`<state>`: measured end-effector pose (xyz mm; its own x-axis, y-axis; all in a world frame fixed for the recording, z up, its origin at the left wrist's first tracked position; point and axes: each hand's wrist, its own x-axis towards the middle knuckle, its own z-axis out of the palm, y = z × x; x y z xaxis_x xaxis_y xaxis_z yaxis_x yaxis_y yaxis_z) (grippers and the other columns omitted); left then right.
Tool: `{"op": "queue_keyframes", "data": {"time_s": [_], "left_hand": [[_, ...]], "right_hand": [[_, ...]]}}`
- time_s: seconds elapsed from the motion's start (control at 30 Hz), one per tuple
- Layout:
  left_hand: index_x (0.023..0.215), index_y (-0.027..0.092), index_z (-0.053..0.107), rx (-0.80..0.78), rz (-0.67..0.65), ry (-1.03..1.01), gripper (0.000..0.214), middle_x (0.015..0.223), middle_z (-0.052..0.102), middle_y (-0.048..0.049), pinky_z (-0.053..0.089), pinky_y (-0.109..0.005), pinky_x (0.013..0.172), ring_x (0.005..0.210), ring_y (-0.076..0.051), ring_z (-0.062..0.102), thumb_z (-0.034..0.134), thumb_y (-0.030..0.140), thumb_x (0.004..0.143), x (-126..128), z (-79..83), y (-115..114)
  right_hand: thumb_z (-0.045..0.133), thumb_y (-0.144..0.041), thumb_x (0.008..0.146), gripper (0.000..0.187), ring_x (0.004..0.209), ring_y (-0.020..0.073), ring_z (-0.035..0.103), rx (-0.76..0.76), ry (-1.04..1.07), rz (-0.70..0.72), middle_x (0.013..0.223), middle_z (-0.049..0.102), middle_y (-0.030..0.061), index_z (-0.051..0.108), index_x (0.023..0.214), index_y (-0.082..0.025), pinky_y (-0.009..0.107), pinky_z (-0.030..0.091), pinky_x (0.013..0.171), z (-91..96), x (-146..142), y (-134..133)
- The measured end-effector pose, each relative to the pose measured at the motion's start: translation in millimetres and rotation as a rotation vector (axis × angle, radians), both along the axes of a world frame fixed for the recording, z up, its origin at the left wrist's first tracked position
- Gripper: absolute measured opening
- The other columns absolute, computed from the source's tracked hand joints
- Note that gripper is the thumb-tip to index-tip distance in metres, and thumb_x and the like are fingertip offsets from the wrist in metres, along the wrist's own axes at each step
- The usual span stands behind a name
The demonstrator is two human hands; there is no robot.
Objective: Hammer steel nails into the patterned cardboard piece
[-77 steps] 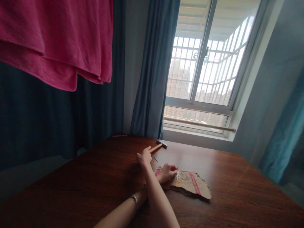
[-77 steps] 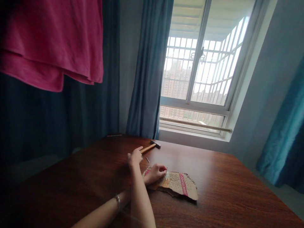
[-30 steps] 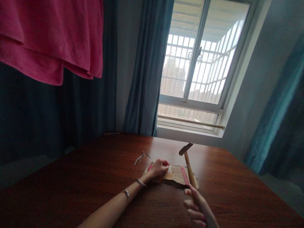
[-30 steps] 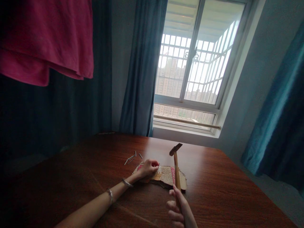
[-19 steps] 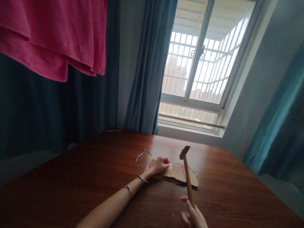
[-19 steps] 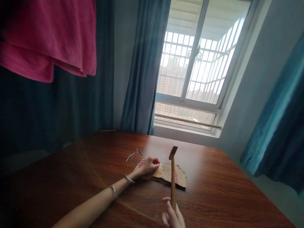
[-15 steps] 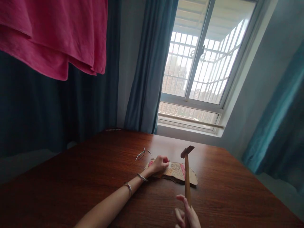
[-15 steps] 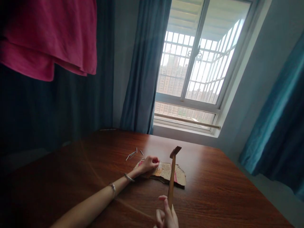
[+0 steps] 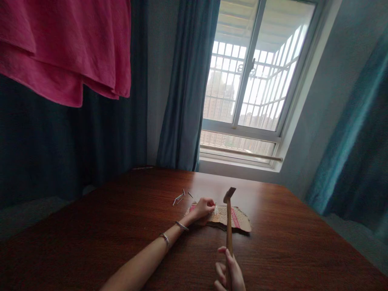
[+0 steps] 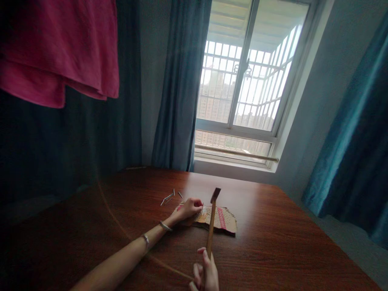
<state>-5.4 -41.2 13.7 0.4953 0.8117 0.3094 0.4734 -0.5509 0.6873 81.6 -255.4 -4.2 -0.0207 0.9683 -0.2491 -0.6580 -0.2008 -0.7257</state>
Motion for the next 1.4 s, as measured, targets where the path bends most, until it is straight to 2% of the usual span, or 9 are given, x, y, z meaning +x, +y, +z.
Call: {"op": "queue_keyframes", "data": {"time_s": [0.07, 0.13, 0.27, 0.43, 0.73, 1.07, 1.4], "left_hand": [[0.078, 0.011, 0.068, 0.004, -0.005, -0.004, 0.024, 0.070, 0.066, -0.0027, 0.037, -0.020, 0.060, 0.065, -0.012, 0.054, 0.049, 0.024, 0.071, -0.3, -0.8, 1.3], [0.078, 0.010, 0.068, 0.007, -0.012, -0.014, 0.024, 0.069, 0.065, -0.0028, 0.037, -0.019, 0.058, 0.064, -0.012, 0.054, 0.049, 0.023, 0.071, -0.9, -1.7, 2.7], [0.078, 0.010, 0.068, 0.001, -0.020, -0.016, 0.024, 0.069, 0.064, -0.0028, 0.036, -0.019, 0.058, 0.064, -0.012, 0.053, 0.049, 0.022, 0.071, -2.4, -2.6, 4.2], [0.077, 0.010, 0.068, 0.002, -0.054, -0.039, 0.023, 0.070, 0.065, -0.0031, 0.036, -0.019, 0.058, 0.065, -0.012, 0.054, 0.048, 0.022, 0.072, -2.8, -1.4, 2.7], [0.081, 0.011, 0.069, 0.000, -0.047, -0.018, 0.023, 0.072, 0.067, -0.0031, 0.037, -0.019, 0.059, 0.067, -0.013, 0.055, 0.049, 0.022, 0.074, -2.5, 4.9, -4.1], [0.084, 0.013, 0.070, 0.004, -0.041, 0.016, 0.025, 0.077, 0.069, -0.0038, 0.039, -0.019, 0.062, 0.069, -0.013, 0.058, 0.050, 0.023, 0.075, -3.0, 3.3, -2.3], [0.085, 0.012, 0.069, 0.004, -0.048, 0.013, 0.024, 0.077, 0.069, -0.0037, 0.038, -0.019, 0.061, 0.069, -0.013, 0.057, 0.050, 0.022, 0.074, -3.3, 2.6, -2.2]], "right_hand": [[0.067, -0.064, 0.051, 0.055, 0.027, -0.0015, 0.009, 0.008, 0.028, -0.037, 0.034, 0.031, -0.0160, 0.045, 0.082, -0.024, 0.011, 0.005, 0.031, -0.2, -1.1, -1.0], [0.070, -0.061, 0.049, 0.056, 0.028, -0.0019, 0.011, 0.002, 0.026, -0.066, 0.037, 0.034, -0.0154, 0.045, 0.082, -0.023, 0.010, 0.006, 0.032, -0.3, -2.1, -1.1], [0.070, -0.061, 0.050, 0.055, 0.029, -0.0023, 0.014, 0.020, -0.069, -0.091, 0.042, 0.037, -0.0141, 0.048, 0.082, -0.022, 0.010, 0.008, 0.032, 1.7, -2.8, -0.8], [0.070, -0.056, 0.058, 0.058, 0.030, -0.0015, 0.020, 0.100, -0.134, -0.131, 0.046, 0.042, -0.0112, 0.053, 0.100, -0.020, 0.010, 0.011, 0.032, 5.9, -2.7, -4.3], [0.069, -0.054, 0.061, 0.060, 0.029, -0.0015, 0.012, 0.140, -0.067, -0.115, 0.040, 0.030, -0.0141, 0.053, 0.106, -0.017, 0.012, 0.009, 0.029, 13.2, -9.4, -7.1], [0.067, -0.059, 0.060, 0.069, 0.029, -0.0010, 0.014, 0.101, -0.101, -0.118, 0.041, 0.033, -0.0139, 0.048, 0.113, -0.019, 0.010, 0.009, 0.030, 9.0, -5.1, -4.8], [0.065, -0.056, 0.064, 0.063, 0.029, -0.0015, 0.011, 0.131, -0.051, -0.119, 0.040, 0.032, -0.0145, 0.049, 0.112, -0.019, 0.010, 0.009, 0.030, 10.7, -7.5, -4.6]]}}
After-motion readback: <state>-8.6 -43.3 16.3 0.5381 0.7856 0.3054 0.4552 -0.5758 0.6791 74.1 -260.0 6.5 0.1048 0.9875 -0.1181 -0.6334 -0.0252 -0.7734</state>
